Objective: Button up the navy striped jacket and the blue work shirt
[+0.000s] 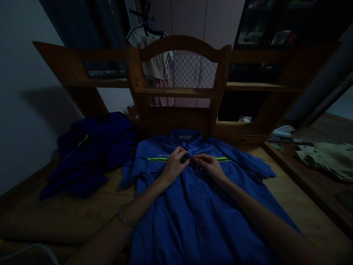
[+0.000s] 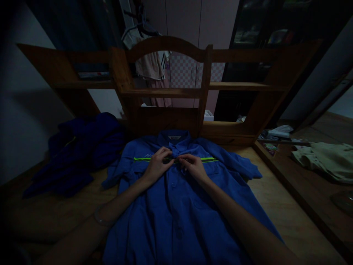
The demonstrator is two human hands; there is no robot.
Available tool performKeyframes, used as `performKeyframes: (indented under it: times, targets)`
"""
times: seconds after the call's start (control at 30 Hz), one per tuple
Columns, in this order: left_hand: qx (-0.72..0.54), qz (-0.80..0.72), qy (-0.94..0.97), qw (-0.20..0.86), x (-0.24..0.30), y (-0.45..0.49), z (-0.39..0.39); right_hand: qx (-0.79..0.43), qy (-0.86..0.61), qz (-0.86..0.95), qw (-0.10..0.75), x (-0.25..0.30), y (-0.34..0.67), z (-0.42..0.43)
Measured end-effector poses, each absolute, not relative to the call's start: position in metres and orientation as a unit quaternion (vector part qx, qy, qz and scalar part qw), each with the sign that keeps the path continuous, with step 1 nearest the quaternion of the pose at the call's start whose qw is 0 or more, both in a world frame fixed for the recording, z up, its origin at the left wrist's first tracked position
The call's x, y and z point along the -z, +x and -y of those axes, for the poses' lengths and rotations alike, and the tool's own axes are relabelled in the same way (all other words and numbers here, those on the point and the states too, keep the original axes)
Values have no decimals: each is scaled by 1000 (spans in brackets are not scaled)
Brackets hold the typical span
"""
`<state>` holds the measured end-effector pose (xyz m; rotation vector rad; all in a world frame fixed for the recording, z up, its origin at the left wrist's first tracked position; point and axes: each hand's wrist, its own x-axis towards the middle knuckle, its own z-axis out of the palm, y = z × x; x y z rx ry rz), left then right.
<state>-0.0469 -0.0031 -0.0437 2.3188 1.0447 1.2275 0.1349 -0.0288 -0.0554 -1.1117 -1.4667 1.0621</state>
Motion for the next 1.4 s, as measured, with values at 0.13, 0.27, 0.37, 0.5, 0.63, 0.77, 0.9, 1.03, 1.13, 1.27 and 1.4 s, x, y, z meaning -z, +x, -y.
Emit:
performKeyframes:
  times: [0.13,0.27,0.37,0.5,0.63,0.77,0.9,1.03,1.13,1.27,1.4]
  targets:
    - [-432,-367,811,144,45,-47,2,-452,-443,597,493,58,136,27]
    - [-438,-364,811,131,48,-47,0,-457,-444,588,499,57,136,27]
    - [-439,-359,815,121,50,-48,-1,-463,-443,580,504,57,136,28]
    - [-432,-368,815,119,52,-48,-2,-472,-438,573,507,58,136,27]
    - [-438,-383,805,114,53,-48,-3,-474,-434,575,506,57,137,28]
    - [-432,-389,806,116,53,-50,-4,-478,-437,570,506,56,136,28]
    - [-424,-395,806,117,54,-52,-5,-477,-433,574,505,56,136,29]
    - [-429,-387,807,121,53,-51,-4,-478,-432,573,506,55,135,29]
    - [-431,-376,810,127,51,-50,-4,-479,-435,573,503,55,135,30]
    - [-424,-380,811,133,50,-49,-5,-474,-433,578,504,56,134,29]
    - [-416,-392,809,133,52,-50,-5,-476,-427,580,504,56,135,29]
